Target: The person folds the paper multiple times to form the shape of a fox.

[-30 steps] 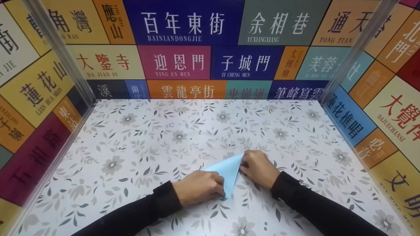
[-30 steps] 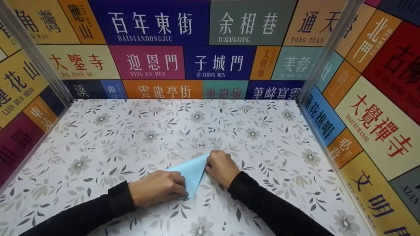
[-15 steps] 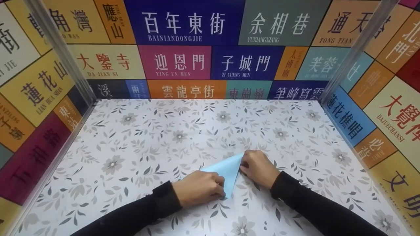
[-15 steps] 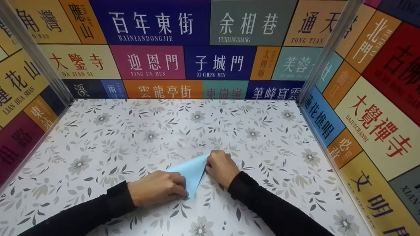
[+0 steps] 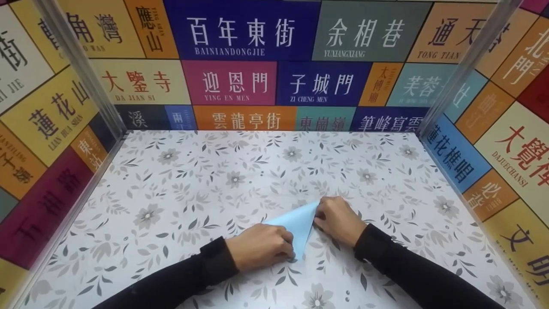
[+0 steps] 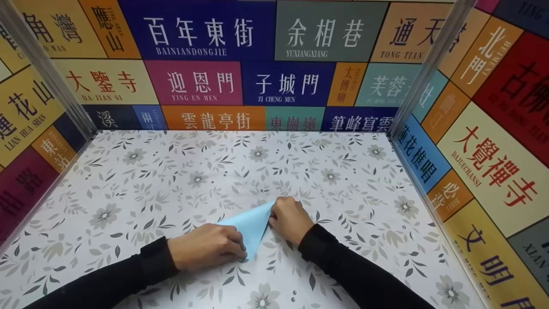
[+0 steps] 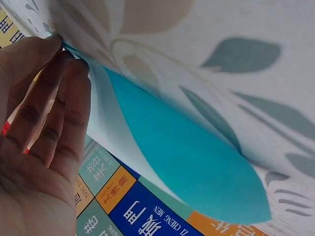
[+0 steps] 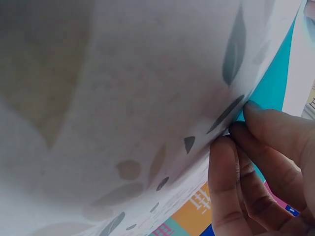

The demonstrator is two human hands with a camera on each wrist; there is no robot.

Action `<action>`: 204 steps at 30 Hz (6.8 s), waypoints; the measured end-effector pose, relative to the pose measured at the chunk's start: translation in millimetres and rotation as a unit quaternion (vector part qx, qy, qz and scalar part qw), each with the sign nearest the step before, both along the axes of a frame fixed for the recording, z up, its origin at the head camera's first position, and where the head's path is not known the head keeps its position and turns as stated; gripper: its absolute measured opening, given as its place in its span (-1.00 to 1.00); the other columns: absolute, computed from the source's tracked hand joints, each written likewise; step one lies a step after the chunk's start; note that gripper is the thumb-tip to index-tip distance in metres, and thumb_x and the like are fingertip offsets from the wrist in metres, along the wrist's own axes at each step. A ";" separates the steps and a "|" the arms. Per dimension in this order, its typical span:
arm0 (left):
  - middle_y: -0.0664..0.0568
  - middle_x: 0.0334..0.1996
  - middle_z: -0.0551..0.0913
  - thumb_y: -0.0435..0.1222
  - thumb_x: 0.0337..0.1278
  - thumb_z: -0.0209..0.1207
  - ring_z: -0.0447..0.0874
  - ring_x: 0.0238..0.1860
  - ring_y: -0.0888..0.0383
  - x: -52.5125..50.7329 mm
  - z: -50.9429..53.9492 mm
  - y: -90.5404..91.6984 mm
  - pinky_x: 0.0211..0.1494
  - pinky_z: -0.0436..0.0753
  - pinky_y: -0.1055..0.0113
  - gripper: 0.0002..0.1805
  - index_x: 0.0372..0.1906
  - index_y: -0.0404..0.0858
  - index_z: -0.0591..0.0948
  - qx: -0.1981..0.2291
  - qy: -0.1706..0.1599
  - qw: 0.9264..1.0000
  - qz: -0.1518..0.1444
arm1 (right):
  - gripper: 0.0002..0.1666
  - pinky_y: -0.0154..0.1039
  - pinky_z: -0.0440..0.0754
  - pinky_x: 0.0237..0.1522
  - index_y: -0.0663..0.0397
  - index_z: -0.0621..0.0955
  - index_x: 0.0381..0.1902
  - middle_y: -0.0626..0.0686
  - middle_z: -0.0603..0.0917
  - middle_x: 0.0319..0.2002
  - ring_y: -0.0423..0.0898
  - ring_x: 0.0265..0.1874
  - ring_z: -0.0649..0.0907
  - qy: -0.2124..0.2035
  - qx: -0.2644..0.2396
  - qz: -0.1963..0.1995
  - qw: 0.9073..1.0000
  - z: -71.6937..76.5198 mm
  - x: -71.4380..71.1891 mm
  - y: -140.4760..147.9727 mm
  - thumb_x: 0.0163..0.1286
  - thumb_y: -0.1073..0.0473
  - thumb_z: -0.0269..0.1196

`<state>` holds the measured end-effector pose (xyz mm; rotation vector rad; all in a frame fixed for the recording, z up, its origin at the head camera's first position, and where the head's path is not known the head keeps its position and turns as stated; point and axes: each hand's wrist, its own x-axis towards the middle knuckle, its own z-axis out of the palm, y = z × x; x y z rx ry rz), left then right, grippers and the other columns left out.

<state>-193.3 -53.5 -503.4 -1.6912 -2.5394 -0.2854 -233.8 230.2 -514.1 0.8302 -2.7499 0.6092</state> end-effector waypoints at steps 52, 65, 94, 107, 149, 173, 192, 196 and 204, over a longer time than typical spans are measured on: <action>0.25 -0.12 0.93 -0.16 0.54 0.51 0.83 -0.04 0.24 -6.2 -2.9 -3.9 0.07 0.81 0.45 -0.88 0.01 0.11 0.97 0.021 -0.028 0.999 -0.029 | -0.92 -0.30 0.80 -0.24 0.10 0.94 -0.22 0.07 0.90 -0.31 -0.01 -0.34 0.85 -0.043 -0.017 0.148 0.988 43.7 -20.6 -57.8 0.37 0.29 0.68; 0.26 -0.17 0.92 -0.16 0.53 0.52 0.80 -0.10 0.24 -7.0 -3.3 -4.8 0.01 0.77 0.45 -0.87 0.01 0.12 0.98 0.028 -0.022 0.999 -0.032 | -0.93 -0.31 0.84 -0.21 0.10 0.94 -0.27 0.06 0.90 -0.34 -0.02 -0.34 0.87 -0.064 -0.021 0.172 0.983 31.6 -30.4 -66.3 0.35 0.33 0.67; 0.26 -0.17 0.92 -0.14 0.53 0.52 0.78 -0.13 0.24 -6.3 -3.1 -6.2 -0.02 0.74 0.48 -0.87 0.02 0.11 0.97 0.028 -0.030 0.999 -0.025 | -0.91 -0.29 0.78 -0.29 0.12 0.93 -0.35 0.04 0.93 -0.41 -0.09 -0.43 0.84 -0.131 0.016 0.123 0.984 27.0 -51.7 -79.7 0.27 0.37 0.66; 0.26 -0.17 0.94 -0.14 0.52 0.52 0.77 -0.15 0.22 -9.1 -4.8 -5.5 -0.04 0.73 0.45 -0.90 -0.02 0.09 0.98 0.038 -0.027 0.998 -0.036 | -0.90 -0.31 0.77 -0.32 0.15 0.92 -0.36 0.07 0.93 -0.43 -0.11 -0.47 0.81 -0.129 0.012 0.116 0.985 29.9 -55.7 -73.2 0.24 0.35 0.69; 0.23 -0.16 0.94 -0.12 0.56 0.51 0.79 -0.14 0.22 -7.6 -3.5 -5.5 0.00 0.79 0.42 -0.88 0.02 0.08 0.97 0.022 -0.037 0.999 -0.023 | -0.88 -0.18 0.80 -0.27 0.13 0.93 -0.40 0.04 0.91 -0.46 -0.15 -0.49 0.77 -0.151 0.033 0.026 0.988 29.6 -68.8 -34.8 0.25 0.33 0.72; 0.24 -0.17 0.93 -0.12 0.54 0.52 0.79 -0.13 0.23 -7.5 -2.1 -6.3 0.00 0.79 0.44 -0.87 0.03 0.09 0.98 0.024 -0.051 0.998 -0.015 | -0.88 -0.06 0.85 -0.19 0.19 0.92 -0.38 0.10 0.91 -0.42 -0.04 -0.43 0.79 -0.151 0.060 -0.008 0.987 33.3 -80.9 -15.5 0.27 0.37 0.71; 0.24 -0.15 0.94 -0.09 0.56 0.51 0.79 -0.14 0.22 -7.1 -4.7 -5.4 -0.02 0.79 0.42 -0.86 0.04 0.09 0.98 0.025 -0.039 0.999 -0.013 | -0.87 -0.18 0.71 -0.26 0.18 0.91 -0.38 0.08 0.90 -0.45 -0.11 -0.50 0.69 -0.163 0.051 -0.042 0.984 30.4 -82.2 6.6 0.35 0.34 0.68; 0.24 -0.16 0.94 -0.07 0.58 0.49 0.79 -0.14 0.22 -6.5 -5.0 -5.1 -0.03 0.79 0.41 -0.86 0.03 0.09 0.98 0.024 -0.041 0.999 -0.012 | -0.87 -0.21 0.66 -0.27 0.18 0.91 -0.39 0.07 0.89 -0.46 -0.12 -0.51 0.66 -0.170 0.050 -0.041 0.983 29.7 -83.5 8.9 0.36 0.34 0.67; 0.24 -0.17 0.93 -0.08 0.59 0.48 0.77 -0.16 0.24 -6.9 -2.9 -5.2 -0.03 0.77 0.44 -0.86 0.04 0.09 0.97 0.019 -0.045 0.999 -0.008 | -0.87 -0.28 0.64 -0.38 0.19 0.91 -0.41 0.08 0.90 -0.46 -0.13 -0.55 0.67 -0.168 0.037 -0.053 0.984 29.4 -85.6 14.3 0.35 0.37 0.66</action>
